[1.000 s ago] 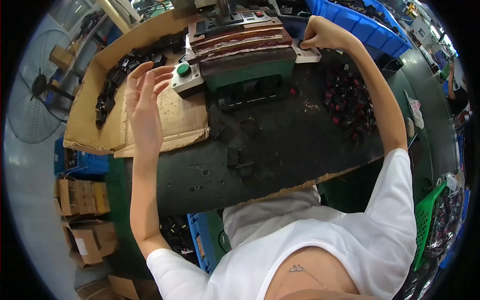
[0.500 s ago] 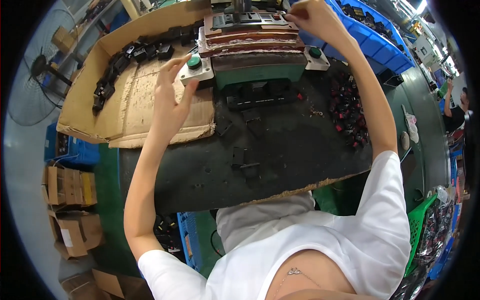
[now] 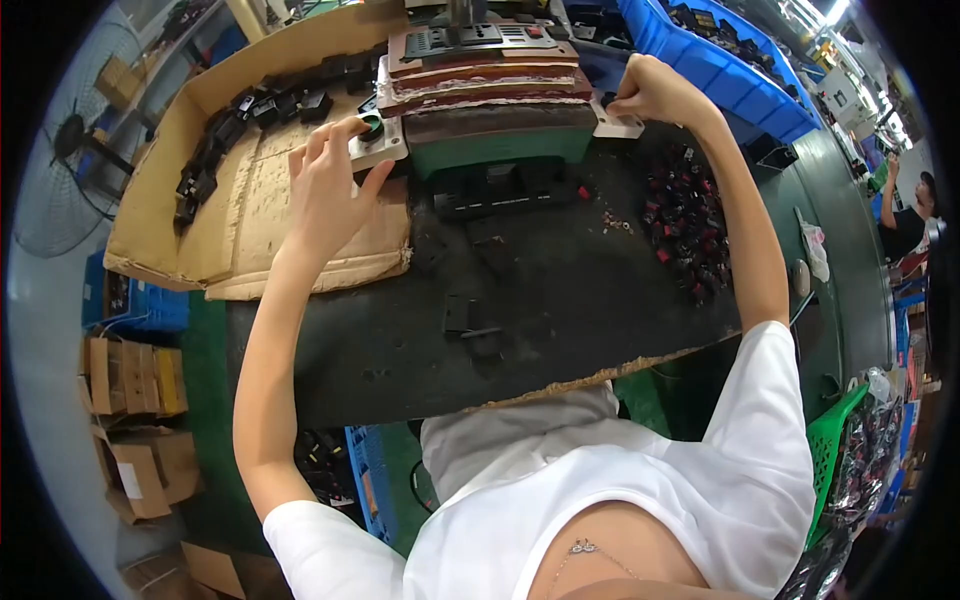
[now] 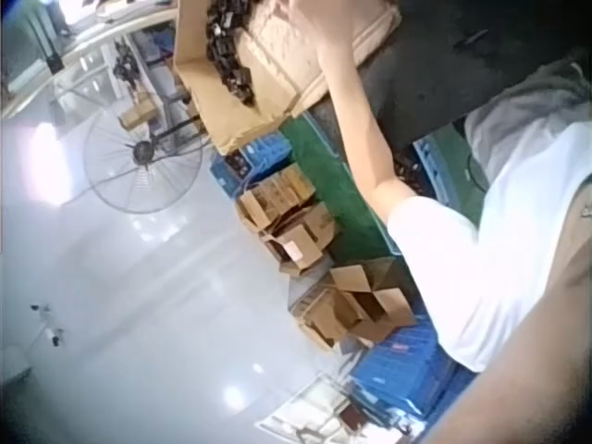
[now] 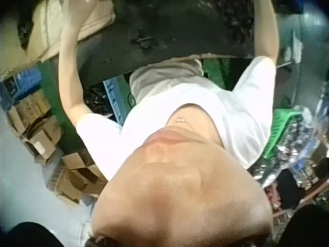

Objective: Assembling electronic components into plastic panels using a manual press machine on a factory assembly line.

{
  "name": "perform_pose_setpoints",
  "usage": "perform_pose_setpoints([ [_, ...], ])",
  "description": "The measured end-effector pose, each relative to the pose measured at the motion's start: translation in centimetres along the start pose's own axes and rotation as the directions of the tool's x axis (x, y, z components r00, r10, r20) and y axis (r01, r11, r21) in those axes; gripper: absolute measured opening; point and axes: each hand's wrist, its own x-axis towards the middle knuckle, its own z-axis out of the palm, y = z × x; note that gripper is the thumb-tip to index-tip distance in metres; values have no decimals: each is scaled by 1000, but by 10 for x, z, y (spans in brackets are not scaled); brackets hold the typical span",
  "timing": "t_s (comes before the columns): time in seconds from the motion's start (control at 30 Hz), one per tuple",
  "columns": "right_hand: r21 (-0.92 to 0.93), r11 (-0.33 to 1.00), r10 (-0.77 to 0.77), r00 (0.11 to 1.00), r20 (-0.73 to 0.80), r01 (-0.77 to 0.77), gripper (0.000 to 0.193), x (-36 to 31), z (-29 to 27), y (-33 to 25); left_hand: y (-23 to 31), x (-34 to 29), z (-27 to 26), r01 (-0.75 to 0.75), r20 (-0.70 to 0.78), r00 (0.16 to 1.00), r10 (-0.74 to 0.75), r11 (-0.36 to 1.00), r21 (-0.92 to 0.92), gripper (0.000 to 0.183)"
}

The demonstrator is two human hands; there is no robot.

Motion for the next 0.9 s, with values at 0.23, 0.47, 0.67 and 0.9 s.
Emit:
perform_pose_setpoints([
  [0.23, 154, 988, -33, 992, 124, 14, 22, 15, 0, 16, 4, 1, -1, -10, -1, 1000, 10, 999, 35, 45],
  [0.47, 160, 987, -35, 987, 157, 10, 20, 19, -1, 17, 2, 0, -1, -9, 12, 1000, 9, 999, 40, 44],
  [0.67, 166, 986, -35, 987, 159, 8, 20, 20, 0, 17, 1, -1, 0, -15, 0, 1000, 15, 999, 47, 44],
  [0.9, 132, 991, -24, 980, 198, -2, 19, 22, -5, 13, 1, -2, 0, 19, 10, 1000, -19, 1000, 15, 47],
])
